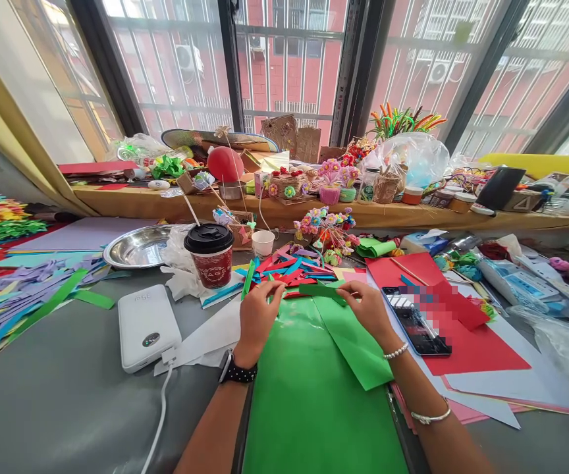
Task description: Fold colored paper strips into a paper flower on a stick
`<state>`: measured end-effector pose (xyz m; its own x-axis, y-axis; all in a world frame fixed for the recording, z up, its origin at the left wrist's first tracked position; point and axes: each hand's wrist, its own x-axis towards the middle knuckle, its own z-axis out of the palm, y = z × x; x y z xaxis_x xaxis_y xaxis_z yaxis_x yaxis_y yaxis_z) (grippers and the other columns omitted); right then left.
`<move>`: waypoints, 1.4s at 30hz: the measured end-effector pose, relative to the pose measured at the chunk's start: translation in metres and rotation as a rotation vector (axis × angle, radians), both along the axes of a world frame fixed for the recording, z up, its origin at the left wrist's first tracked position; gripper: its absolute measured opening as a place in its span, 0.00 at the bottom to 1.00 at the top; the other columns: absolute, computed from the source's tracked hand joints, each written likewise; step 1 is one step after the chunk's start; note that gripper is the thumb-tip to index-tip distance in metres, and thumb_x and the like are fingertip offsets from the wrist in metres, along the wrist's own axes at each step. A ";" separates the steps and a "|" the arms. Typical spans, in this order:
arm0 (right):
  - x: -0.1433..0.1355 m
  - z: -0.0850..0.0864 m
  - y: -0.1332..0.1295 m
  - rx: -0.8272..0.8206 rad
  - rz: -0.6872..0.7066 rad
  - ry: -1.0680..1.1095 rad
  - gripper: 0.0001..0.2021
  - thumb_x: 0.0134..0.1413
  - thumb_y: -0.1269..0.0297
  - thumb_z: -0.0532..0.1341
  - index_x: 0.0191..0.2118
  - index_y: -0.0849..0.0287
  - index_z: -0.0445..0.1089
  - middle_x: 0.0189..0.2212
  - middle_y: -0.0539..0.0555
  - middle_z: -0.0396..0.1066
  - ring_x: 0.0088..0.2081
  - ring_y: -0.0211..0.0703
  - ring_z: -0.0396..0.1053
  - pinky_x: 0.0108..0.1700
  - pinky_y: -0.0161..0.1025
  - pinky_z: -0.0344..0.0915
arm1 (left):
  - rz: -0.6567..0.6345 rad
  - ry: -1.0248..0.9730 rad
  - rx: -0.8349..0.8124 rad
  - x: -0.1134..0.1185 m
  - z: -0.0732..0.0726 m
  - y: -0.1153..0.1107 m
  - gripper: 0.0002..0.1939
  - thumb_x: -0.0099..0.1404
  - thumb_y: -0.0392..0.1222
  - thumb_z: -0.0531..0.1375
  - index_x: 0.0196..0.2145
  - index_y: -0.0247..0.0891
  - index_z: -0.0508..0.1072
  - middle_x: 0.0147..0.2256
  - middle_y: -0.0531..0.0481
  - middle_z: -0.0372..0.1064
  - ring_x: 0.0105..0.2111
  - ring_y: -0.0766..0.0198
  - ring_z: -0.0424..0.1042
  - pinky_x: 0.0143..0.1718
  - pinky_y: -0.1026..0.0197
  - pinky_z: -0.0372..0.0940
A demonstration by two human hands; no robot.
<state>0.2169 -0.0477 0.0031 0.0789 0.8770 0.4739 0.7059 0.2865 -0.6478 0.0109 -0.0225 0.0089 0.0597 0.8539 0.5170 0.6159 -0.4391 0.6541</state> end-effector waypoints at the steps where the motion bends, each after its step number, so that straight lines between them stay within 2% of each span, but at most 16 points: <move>1: -0.004 0.001 -0.001 -0.008 0.058 -0.009 0.07 0.48 0.65 0.55 0.28 0.60 0.68 0.26 0.53 0.71 0.28 0.40 0.66 0.30 0.36 0.63 | -0.037 0.018 0.056 0.002 0.000 -0.001 0.11 0.57 0.43 0.52 0.33 0.40 0.71 0.33 0.50 0.71 0.34 0.63 0.68 0.37 0.60 0.61; 4: -0.018 0.002 -0.006 -0.025 0.226 -0.051 0.07 0.49 0.64 0.55 0.28 0.59 0.69 0.25 0.52 0.70 0.27 0.39 0.66 0.29 0.36 0.62 | -0.200 0.132 0.109 0.008 0.001 -0.006 0.10 0.57 0.43 0.54 0.35 0.42 0.71 0.35 0.50 0.70 0.38 0.62 0.66 0.39 0.59 0.61; 6: -0.024 0.002 -0.008 -0.018 0.270 -0.061 0.07 0.50 0.64 0.55 0.28 0.58 0.69 0.25 0.52 0.70 0.26 0.39 0.65 0.30 0.36 0.62 | -0.246 0.171 0.097 0.009 0.002 -0.009 0.09 0.57 0.43 0.53 0.33 0.42 0.72 0.33 0.50 0.70 0.36 0.62 0.66 0.37 0.59 0.61; 13: -0.025 0.001 -0.008 0.016 0.233 0.002 0.09 0.51 0.62 0.54 0.28 0.59 0.68 0.24 0.53 0.69 0.26 0.39 0.65 0.28 0.36 0.63 | -0.200 0.014 0.131 0.001 0.012 -0.008 0.09 0.58 0.43 0.53 0.30 0.39 0.71 0.30 0.51 0.71 0.34 0.64 0.68 0.39 0.61 0.61; 19: -0.029 0.001 -0.011 0.038 0.280 -0.010 0.10 0.52 0.61 0.53 0.29 0.58 0.69 0.25 0.52 0.68 0.27 0.38 0.65 0.29 0.35 0.62 | -0.403 0.198 0.005 0.010 0.004 -0.011 0.10 0.57 0.42 0.53 0.35 0.42 0.72 0.35 0.52 0.71 0.36 0.63 0.68 0.37 0.61 0.61; 22: -0.029 0.000 -0.011 0.050 0.242 -0.037 0.10 0.52 0.61 0.53 0.29 0.59 0.69 0.25 0.52 0.69 0.27 0.39 0.65 0.29 0.35 0.62 | -0.352 0.205 -0.039 0.011 0.000 -0.010 0.10 0.58 0.42 0.52 0.33 0.41 0.72 0.33 0.51 0.72 0.34 0.63 0.69 0.34 0.62 0.61; 29: -0.018 0.000 -0.004 0.098 0.034 0.045 0.11 0.50 0.60 0.53 0.27 0.59 0.69 0.26 0.54 0.71 0.27 0.40 0.66 0.29 0.37 0.64 | -0.146 0.141 -0.007 0.004 -0.001 -0.003 0.11 0.58 0.43 0.51 0.31 0.40 0.73 0.32 0.51 0.72 0.31 0.64 0.69 0.33 0.63 0.61; 36: -0.013 0.001 -0.005 0.063 -0.038 0.156 0.11 0.48 0.59 0.54 0.28 0.60 0.69 0.27 0.55 0.71 0.29 0.43 0.67 0.30 0.38 0.65 | 0.051 0.006 0.000 -0.006 0.002 0.001 0.12 0.57 0.45 0.51 0.29 0.38 0.72 0.29 0.49 0.72 0.29 0.63 0.69 0.32 0.62 0.63; 39: -0.014 0.002 -0.006 0.035 -0.023 0.200 0.11 0.48 0.59 0.54 0.28 0.61 0.69 0.27 0.55 0.72 0.29 0.42 0.68 0.30 0.37 0.65 | 0.031 -0.086 0.020 -0.004 0.003 0.000 0.12 0.57 0.45 0.51 0.34 0.38 0.71 0.33 0.49 0.71 0.31 0.64 0.69 0.33 0.63 0.64; 42: -0.019 0.003 -0.007 0.024 0.040 0.174 0.11 0.49 0.60 0.54 0.28 0.61 0.69 0.27 0.55 0.71 0.29 0.41 0.67 0.30 0.37 0.65 | -0.044 -0.053 0.014 0.002 0.002 -0.002 0.14 0.57 0.45 0.53 0.40 0.39 0.68 0.37 0.47 0.68 0.34 0.63 0.68 0.33 0.62 0.64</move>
<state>0.1983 -0.0546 0.0057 0.1271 0.8697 0.4769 0.5720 0.3286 -0.7516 0.0129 -0.0244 0.0105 0.0687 0.8436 0.5325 0.5604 -0.4742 0.6790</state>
